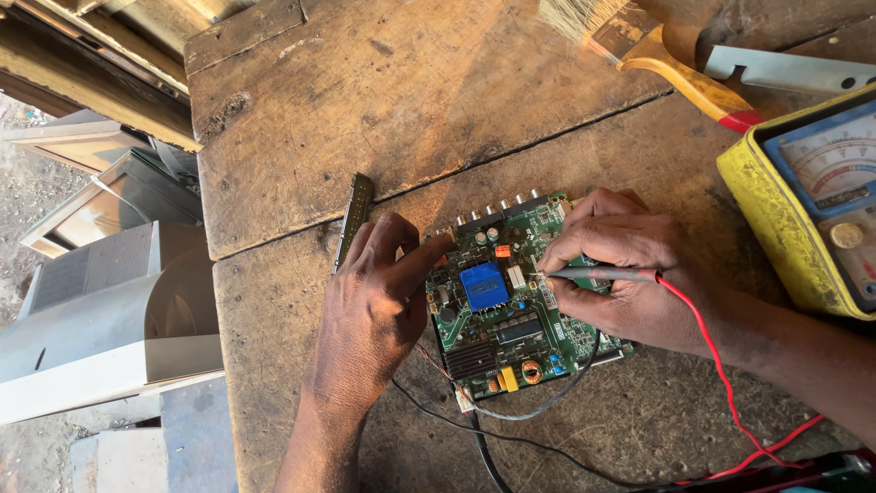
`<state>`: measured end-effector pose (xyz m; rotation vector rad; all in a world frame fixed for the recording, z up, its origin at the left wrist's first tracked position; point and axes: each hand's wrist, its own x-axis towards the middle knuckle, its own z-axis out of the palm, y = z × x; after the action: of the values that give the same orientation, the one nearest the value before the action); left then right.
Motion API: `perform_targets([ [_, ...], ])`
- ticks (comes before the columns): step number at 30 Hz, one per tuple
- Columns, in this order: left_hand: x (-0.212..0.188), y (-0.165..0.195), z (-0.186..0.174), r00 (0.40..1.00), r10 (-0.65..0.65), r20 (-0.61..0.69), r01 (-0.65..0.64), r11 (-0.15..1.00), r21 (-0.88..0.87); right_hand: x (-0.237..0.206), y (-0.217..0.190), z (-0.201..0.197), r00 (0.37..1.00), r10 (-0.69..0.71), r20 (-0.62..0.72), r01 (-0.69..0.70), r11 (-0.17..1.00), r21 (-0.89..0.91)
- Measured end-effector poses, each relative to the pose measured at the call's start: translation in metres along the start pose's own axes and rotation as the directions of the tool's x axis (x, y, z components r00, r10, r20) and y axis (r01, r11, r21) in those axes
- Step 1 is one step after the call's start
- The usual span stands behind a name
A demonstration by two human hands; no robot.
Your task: The person tests a television mainboard on a wooden workbench, touching multimeter probes to points on the board. They pick up a small component strip, hold and turn it with both hands, set it down, and continue probing different areas of the board with the meter leads.
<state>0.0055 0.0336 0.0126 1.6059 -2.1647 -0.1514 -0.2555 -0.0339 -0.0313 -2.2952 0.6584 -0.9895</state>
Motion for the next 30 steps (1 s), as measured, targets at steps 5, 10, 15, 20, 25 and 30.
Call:
perform_targets([
  [5, 0.0, 0.0, 0.0, 1.0, 0.0, 0.003, 0.0, 1.0, -0.001, 0.0, 0.0, 0.0, 1.0, 0.0, -0.001, 0.0, 1.0, 0.006],
  [10, 0.0, 0.0, 0.0, 1.0, -0.001, 0.007, 0.001, 1.0, 0.0, -0.001, 0.0, 0.0, 1.0, 0.006, -0.01, -0.005, 1.0, 0.03],
  [15, 0.0, 0.001, 0.0, 1.0, -0.008, -0.005, 0.007, 1.0, -0.015, 0.0, -0.002, 0.0, 1.0, 0.013, 0.004, -0.013, 1.0, 0.006],
  [20, -0.002, 0.002, -0.001, 1.0, 0.001, -0.03, -0.002, 0.999, -0.051, 0.002, -0.003, -0.001, 1.0, -0.022, -0.01, 0.023, 0.999, 0.031],
  [25, 0.004, 0.007, -0.003, 0.999, 0.04, -0.021, -0.042, 0.996, -0.076, -0.001, -0.004, -0.005, 1.0, -0.011, -0.008, 0.012, 1.0, 0.015],
  [30, 0.004, 0.013, -0.007, 0.998, -0.051, 0.048, 0.054, 0.997, -0.047, -0.004, -0.004, -0.004, 1.0, 0.014, -0.026, -0.014, 1.0, 0.028],
])
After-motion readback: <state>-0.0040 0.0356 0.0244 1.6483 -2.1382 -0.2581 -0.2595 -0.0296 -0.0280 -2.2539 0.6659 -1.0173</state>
